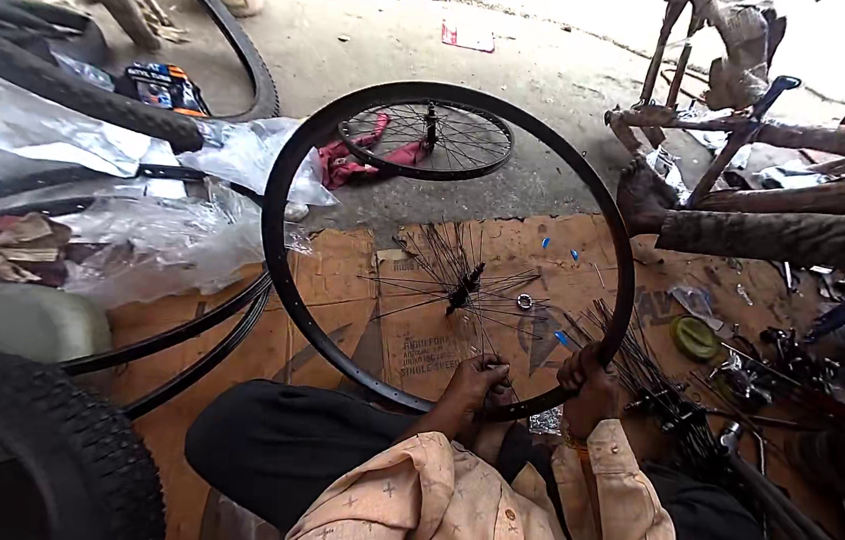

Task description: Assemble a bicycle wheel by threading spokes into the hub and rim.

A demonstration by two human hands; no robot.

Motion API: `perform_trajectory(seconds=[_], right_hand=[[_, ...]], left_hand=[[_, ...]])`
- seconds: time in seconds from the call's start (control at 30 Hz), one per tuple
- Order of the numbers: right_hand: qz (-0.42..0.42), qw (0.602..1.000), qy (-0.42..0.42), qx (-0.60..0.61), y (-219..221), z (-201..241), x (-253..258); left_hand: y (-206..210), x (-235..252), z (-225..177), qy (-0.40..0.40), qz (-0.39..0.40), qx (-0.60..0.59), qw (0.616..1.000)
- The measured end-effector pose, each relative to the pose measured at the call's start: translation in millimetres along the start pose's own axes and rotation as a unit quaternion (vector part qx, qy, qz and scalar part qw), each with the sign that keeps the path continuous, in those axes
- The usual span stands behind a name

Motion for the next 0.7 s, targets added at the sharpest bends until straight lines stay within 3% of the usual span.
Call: perform_trajectory(seconds=[0.47,0.7], right_hand=[[0.014,0.995,0.075,0.060,-7.2,9.6,13.2],[0.024,0.990,0.136,0.039,0.7,16.2,32.8]], left_hand=[[-2.5,4.9,-0.5,-0.022,0.064,0.001,0.998],[-5.5,2.5,-4.7,0.003,0.089,0.075,0.993]])
Point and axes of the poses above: each hand's wrist, its own x-axis towards the middle knuckle, its own y-axis out of the palm, z = x × y, the point moved 3 cm from there along x, towards the middle knuckle, and after that the axes turned 5 degrees about -x, right-handed, at the moved point
